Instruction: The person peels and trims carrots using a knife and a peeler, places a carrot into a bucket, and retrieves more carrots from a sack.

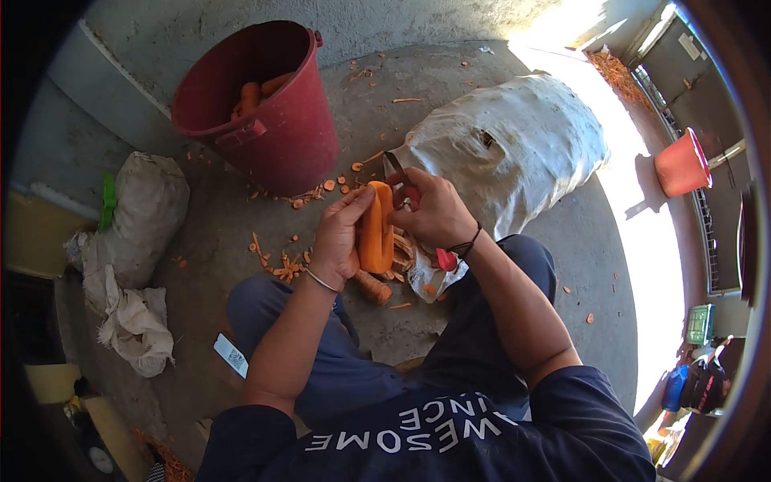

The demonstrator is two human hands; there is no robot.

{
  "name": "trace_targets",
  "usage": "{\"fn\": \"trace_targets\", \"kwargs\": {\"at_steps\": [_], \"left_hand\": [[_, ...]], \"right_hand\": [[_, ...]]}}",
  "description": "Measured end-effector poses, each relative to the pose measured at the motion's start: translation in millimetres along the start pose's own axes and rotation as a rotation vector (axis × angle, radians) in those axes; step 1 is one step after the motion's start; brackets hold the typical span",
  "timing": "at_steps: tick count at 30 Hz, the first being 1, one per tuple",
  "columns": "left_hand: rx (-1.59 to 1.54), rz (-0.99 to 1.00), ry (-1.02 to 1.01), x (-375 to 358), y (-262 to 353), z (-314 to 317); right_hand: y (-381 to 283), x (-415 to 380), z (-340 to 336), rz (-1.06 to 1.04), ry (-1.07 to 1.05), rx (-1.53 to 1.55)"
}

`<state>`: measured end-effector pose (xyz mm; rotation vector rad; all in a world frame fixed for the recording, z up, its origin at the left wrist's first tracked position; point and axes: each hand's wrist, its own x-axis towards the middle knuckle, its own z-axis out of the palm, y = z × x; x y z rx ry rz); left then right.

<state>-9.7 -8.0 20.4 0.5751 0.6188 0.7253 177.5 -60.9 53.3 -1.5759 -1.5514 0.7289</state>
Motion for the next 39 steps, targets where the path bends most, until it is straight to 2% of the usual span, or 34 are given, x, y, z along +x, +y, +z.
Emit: {"fn": "trace_targets", "kwargs": {"at_steps": [7,12,19,21,22,24,25,27,31,33,39], "left_hand": [[0.004,-0.065,-0.049,-1,7,1],[-0.008,-0.154,-0.042,-2,10,0],[0.022,-0.160,-0.058,-1,8,-4],[0.066,-0.156,-0.065,-2,8,-2],[0.065,-0.154,-0.064,-2,8,-2],[0.059,-0.044,-0.006,-2,8,-1],[0.058,-0.041,-0.005,0,8,-4],[0.019,0.104,0.074,8,11,-9],[0.012,0.190,0.101,9,25,-13],[0.071,0.261,0.142,12,25,-17],[0.097,0.252,0.098,12,30,-19]], "right_hand": [[-17,2,-12,0.119,-0.088,0.040],[-12,2,-10,0.026,-0.076,-0.049],[2,4,-4,-0.059,0.013,-0.080],[-2,4,-4,0.082,0.120,-0.034],[-3,6,-6,0.081,0.119,-0.034],[-3,11,-10,0.319,0.136,-0.103],[2,10,-9,0.316,0.134,-0.104],[11,7,-3,0.157,0.045,-0.112],[-4,-2,4,0.163,-0.136,0.067],[-7,-6,8,-0.055,-0.197,-0.041],[-10,-5,10,-0.083,-0.122,-0.150]]}}
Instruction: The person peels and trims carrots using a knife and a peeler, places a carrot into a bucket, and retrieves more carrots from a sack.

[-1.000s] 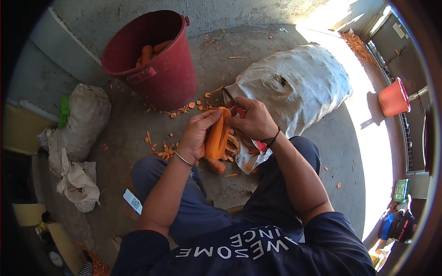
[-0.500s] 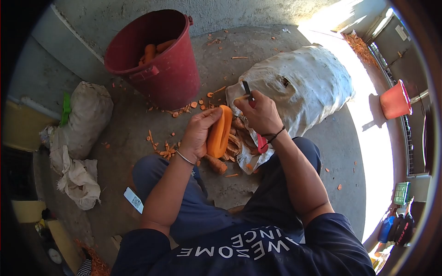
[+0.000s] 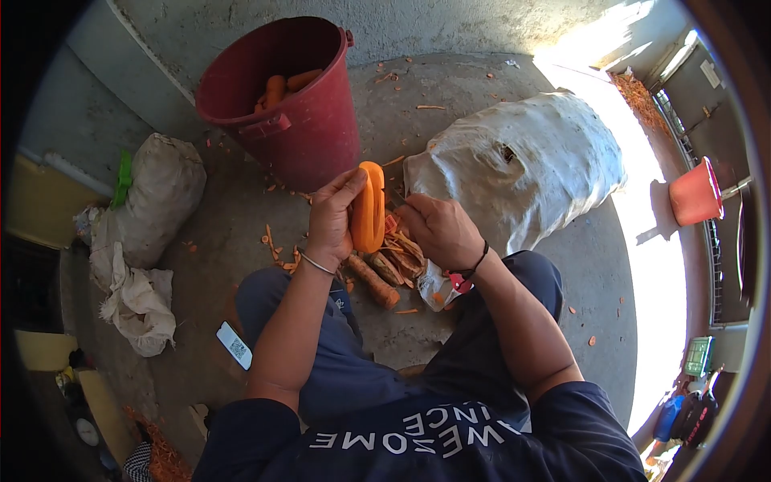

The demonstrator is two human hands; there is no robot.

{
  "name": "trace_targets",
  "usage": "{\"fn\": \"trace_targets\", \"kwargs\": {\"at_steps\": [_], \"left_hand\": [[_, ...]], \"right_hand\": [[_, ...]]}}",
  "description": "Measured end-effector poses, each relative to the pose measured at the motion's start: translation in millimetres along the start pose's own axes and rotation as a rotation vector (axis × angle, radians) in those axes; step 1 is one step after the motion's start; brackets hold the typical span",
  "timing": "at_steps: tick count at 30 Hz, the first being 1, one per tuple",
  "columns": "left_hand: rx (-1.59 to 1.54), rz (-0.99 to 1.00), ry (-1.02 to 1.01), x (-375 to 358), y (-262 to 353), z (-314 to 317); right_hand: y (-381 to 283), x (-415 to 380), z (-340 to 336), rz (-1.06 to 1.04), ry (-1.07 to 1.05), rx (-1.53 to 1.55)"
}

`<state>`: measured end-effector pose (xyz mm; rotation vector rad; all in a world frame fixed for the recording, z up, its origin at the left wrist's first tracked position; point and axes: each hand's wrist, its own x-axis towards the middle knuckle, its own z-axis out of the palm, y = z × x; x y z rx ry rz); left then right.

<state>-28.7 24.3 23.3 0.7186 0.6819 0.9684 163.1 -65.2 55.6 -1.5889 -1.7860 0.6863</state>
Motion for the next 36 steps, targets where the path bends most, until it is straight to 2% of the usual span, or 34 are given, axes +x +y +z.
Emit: {"fn": "trace_targets", "kwargs": {"at_steps": [7,12,36], "left_hand": [[0.024,0.011,0.003,-1,2,8],[0.110,0.140,0.058,-1,-5,14],[0.082,0.133,0.005,-8,-2,20]], "right_hand": [[-1,-1,2,-0.035,0.053,-0.007],[-1,-2,4,0.002,0.073,-0.017],[-11,0,0,0.059,0.029,0.015]]}}
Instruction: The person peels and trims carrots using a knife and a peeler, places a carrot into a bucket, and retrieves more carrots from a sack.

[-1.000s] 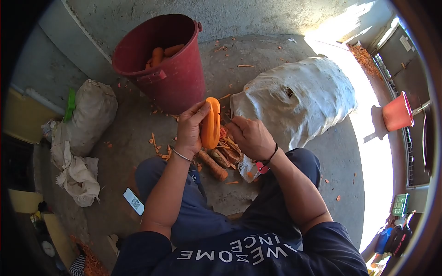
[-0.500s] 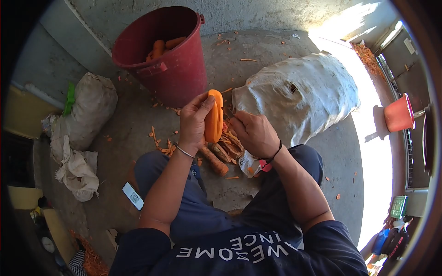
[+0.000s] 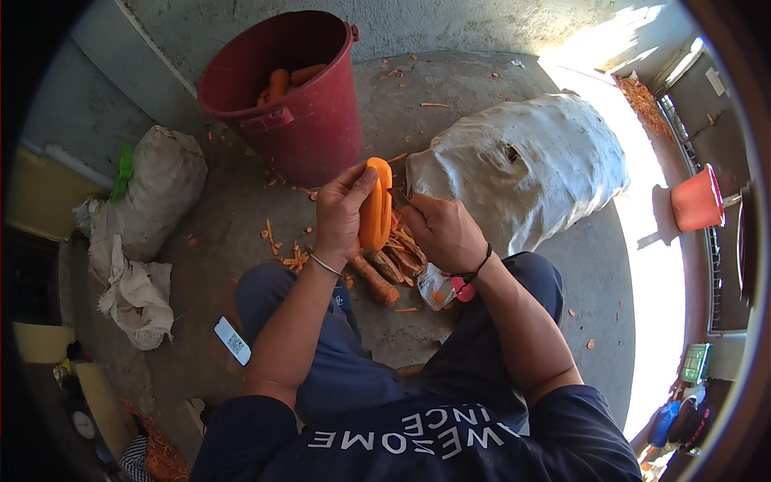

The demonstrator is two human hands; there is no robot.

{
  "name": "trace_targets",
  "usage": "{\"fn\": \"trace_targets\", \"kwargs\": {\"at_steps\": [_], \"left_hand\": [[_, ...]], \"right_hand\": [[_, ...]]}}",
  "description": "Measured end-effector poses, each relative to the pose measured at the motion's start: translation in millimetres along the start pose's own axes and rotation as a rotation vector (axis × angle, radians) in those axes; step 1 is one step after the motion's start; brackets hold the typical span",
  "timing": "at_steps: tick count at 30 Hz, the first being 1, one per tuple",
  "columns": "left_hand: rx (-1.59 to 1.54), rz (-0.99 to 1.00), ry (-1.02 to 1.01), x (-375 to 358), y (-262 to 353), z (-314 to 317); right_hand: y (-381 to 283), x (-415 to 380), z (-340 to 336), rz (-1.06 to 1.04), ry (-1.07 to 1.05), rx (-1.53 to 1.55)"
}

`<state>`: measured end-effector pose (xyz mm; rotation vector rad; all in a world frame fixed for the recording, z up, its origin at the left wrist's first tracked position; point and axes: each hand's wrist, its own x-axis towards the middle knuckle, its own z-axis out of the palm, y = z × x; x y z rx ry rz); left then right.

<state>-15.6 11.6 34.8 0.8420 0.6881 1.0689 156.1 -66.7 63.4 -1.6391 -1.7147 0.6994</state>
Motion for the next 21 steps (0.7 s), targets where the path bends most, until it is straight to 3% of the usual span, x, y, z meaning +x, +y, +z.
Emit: {"fn": "trace_targets", "kwargs": {"at_steps": [21], "left_hand": [[0.003,0.027,0.063,1.4,-1.2,-0.3]], "right_hand": [[-4.0,-0.9,-2.6,0.020,-0.066,0.029]]}}
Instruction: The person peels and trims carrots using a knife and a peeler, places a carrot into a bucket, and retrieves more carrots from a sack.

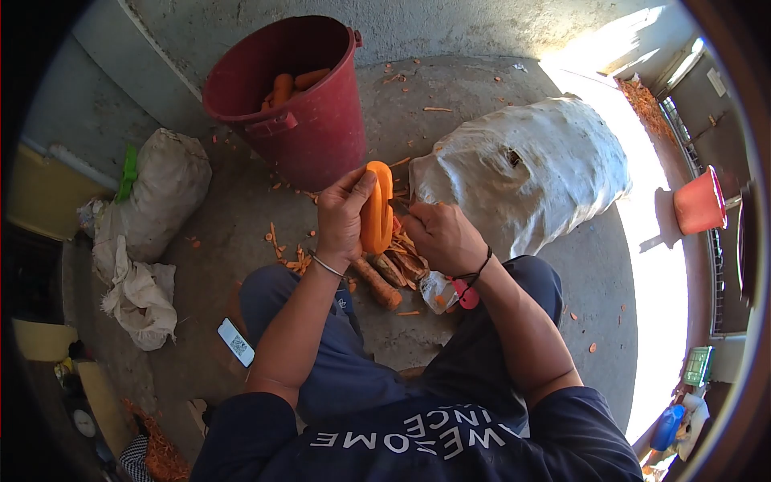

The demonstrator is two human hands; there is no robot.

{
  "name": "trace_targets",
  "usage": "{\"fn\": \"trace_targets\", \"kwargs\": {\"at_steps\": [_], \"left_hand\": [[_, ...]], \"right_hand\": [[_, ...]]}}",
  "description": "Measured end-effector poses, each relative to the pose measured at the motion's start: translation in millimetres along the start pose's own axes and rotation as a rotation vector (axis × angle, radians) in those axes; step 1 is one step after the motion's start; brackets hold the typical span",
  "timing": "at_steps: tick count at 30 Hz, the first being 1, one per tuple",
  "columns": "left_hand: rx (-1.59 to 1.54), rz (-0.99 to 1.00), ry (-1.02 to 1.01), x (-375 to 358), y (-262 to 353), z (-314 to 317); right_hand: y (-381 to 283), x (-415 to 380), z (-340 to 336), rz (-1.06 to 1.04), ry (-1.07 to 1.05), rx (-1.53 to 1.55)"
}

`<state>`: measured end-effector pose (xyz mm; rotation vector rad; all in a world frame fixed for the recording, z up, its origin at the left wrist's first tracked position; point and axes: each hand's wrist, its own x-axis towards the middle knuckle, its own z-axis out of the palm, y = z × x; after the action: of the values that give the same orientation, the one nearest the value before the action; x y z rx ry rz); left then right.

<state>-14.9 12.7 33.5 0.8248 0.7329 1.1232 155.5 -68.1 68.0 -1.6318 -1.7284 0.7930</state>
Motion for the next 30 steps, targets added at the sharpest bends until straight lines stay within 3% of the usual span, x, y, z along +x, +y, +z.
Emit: {"fn": "trace_targets", "kwargs": {"at_steps": [4,9,13,16,30], "left_hand": [[-0.001,-0.001,-0.002,-2,-3,0],[-0.009,0.025,-0.001,3,-7,-5],[-0.029,0.039,-0.001,2,-9,-3],[-0.052,0.020,0.016,2,-10,-3],[-0.199,0.076,0.150,4,-14,-4]], "right_hand": [[-3,1,-1,0.062,-0.028,0.025],[8,1,7,-0.043,0.011,0.007],[2,1,4,-0.002,-0.005,0.000],[6,2,7,-0.066,0.003,-0.019],[3,2,14,-0.005,-0.020,-0.012]]}}
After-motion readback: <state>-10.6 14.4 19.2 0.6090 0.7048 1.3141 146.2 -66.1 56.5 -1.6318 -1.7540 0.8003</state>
